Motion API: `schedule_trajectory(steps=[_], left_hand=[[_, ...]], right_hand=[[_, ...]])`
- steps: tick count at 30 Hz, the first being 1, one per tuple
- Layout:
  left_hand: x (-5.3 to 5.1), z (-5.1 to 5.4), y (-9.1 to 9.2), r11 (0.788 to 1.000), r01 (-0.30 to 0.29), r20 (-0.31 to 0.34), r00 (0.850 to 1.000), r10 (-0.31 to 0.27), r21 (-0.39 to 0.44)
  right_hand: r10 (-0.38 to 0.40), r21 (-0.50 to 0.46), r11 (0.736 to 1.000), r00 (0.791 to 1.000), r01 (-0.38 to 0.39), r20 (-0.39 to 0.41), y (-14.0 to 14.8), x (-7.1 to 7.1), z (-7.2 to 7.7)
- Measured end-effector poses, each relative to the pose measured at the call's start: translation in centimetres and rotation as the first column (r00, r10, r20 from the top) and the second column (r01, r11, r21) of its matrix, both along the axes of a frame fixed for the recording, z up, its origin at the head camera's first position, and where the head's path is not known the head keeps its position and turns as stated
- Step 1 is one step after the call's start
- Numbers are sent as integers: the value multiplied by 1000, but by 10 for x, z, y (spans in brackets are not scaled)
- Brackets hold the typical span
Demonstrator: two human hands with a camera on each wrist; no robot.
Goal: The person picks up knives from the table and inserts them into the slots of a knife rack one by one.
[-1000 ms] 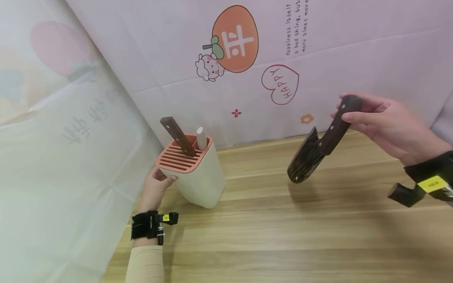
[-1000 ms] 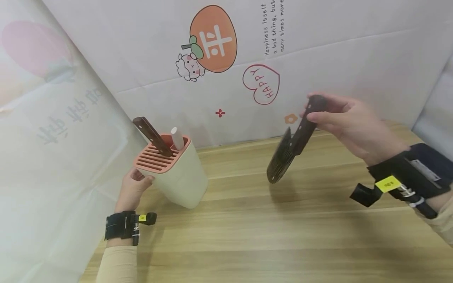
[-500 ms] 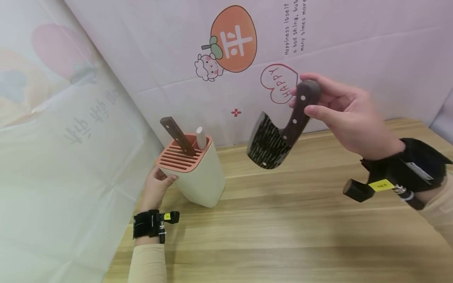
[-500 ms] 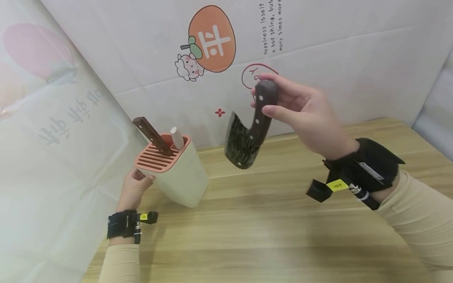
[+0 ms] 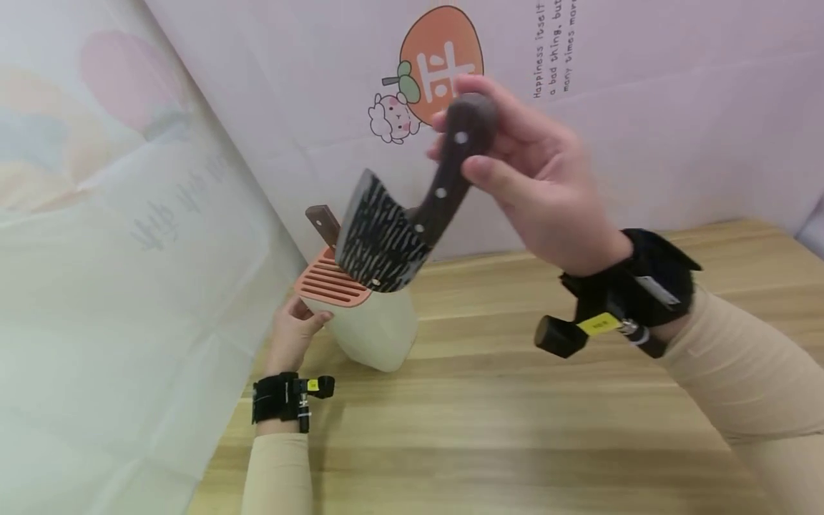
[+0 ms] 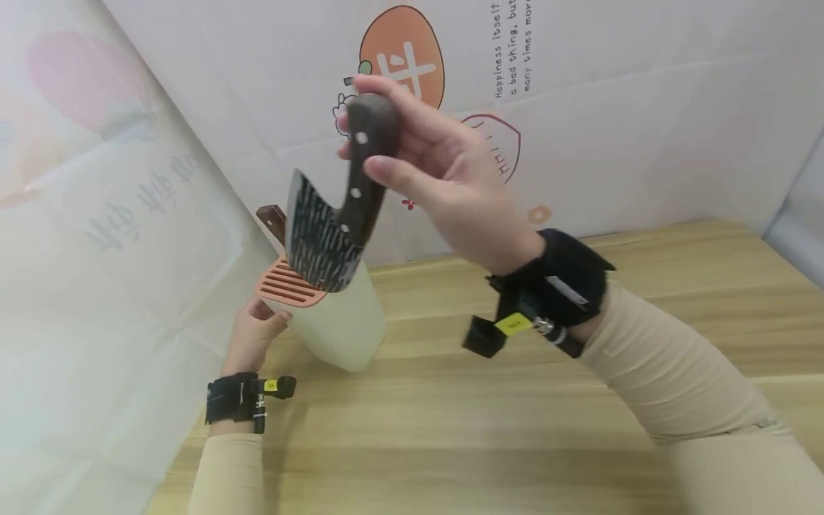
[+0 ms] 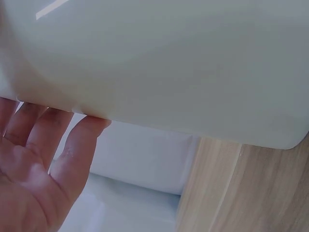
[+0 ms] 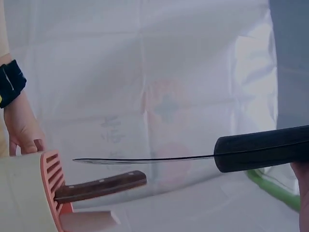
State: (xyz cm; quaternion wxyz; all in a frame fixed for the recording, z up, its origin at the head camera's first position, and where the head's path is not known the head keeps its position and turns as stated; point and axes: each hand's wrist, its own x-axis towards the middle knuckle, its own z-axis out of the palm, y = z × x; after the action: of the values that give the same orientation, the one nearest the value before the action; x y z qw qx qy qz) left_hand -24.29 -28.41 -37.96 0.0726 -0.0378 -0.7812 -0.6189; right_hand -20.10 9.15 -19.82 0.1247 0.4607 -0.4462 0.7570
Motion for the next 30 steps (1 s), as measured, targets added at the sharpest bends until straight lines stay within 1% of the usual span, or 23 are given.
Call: schedule_trajectory(steps=[2, 3, 6, 8, 10, 13, 16, 19, 24, 26, 30], left_hand=[[2, -2, 1, 1000, -5, 4, 1000, 5, -6], [3, -3, 1, 1000, -8, 2, 1000, 8, -5], [5, -5, 0, 1000, -20, -10, 1000, 20, 8], [6, -5, 0, 1000, -23, -15, 1000, 23, 7], [5, -6, 0, 1000, -21, -6, 1000, 21, -2], [5, -7, 3, 1000, -6, 12, 1000, 6, -11], [4, -10, 6, 1000, 7, 21, 1000, -7, 3], [2, -11, 8, 1000, 11, 17, 1000, -11, 25], [0, -12, 7, 998, 11, -18, 1000, -10, 58], [0, -12, 6, 998, 13, -27, 1000, -12, 65], [2, -13, 2, 998, 21, -24, 1000, -19, 54]], right_hand=[[-52, 77, 995, 997, 56, -57, -15, -3, 4], [-63, 108, 992, 995, 71, -82, -23, -4, 6], [-42, 173, 983, 993, 61, -113, -43, -10, 7], [-12, 196, 980, 994, 33, -106, -54, -15, 4], [10, 218, 976, 996, 10, -93, -62, -20, 0], [14, 245, 969, 996, 7, -85, -70, -27, -5], [0, 267, 963, 996, 24, -88, -77, -33, -7], [-12, 275, 961, 994, 41, -107, -82, -37, -5], [-29, 279, 958, 993, 60, -115, -87, -41, 0], [-46, 305, 950, 995, 72, -92, -90, -42, 1], [-76, 376, 922, 995, 94, -63, -97, -45, -1]])
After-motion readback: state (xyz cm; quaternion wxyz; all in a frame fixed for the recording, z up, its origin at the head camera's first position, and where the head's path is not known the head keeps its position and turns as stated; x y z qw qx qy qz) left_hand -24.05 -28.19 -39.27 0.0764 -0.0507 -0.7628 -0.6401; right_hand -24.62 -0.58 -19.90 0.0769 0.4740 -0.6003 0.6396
